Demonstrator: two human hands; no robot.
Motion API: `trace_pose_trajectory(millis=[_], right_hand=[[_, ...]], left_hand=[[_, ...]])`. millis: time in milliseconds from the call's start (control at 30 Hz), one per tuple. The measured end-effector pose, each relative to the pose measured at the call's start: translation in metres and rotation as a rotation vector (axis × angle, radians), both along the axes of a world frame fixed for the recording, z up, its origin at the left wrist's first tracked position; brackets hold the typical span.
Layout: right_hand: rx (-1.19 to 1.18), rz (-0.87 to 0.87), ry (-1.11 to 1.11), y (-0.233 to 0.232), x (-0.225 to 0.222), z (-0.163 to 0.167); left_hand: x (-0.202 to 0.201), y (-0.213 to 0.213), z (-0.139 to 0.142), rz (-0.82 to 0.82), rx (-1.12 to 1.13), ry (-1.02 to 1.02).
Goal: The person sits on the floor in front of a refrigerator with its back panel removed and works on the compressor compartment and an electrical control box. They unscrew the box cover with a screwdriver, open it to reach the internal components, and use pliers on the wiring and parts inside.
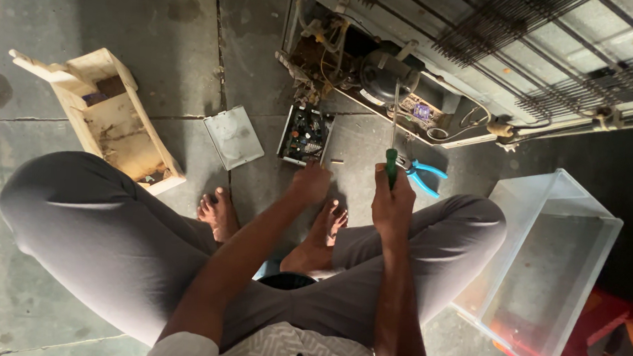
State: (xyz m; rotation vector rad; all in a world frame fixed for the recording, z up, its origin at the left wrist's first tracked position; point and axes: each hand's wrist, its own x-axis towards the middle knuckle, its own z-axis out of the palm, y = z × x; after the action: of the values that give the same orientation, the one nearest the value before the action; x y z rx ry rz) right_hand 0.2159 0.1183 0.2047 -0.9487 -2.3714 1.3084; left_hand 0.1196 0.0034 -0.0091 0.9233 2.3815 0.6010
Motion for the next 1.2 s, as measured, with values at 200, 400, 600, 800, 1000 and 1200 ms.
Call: trace_pose_trajectory(millis=[200,400,600,800,1000,1200], right_hand=[[0.116,0.092,-0.079,-0.004,-0.002,0.007],[0.191,0.166,-0.220,-0.009,-0.003,0.009],[0.233,0.155,-0.255,-0.005,-0.002,0.003],[0.256,0.169,-0.222,-0.004,-0.002,0.002],[0.221,0.166,-0.229,-0.005,-0.001,0.002],[0.271,0.213,-0.146,-0.003,0.003,-0.002]], left_hand=[[-0.003,-0.005,0.009,-0.005,0.078,0.006],[-0.007,-0.006,0.009,-0.042,-0.120,0.057],[0.003,0.000,-0.006,0.096,-0.003,0.331],[0.021,0.007,0.007,0.179,-0.134,0.352],[0.048,0.002,0.020,0.063,-0.341,0.316],[0.061,0.001,-0.012,-0.025,-0.542,0.431]])
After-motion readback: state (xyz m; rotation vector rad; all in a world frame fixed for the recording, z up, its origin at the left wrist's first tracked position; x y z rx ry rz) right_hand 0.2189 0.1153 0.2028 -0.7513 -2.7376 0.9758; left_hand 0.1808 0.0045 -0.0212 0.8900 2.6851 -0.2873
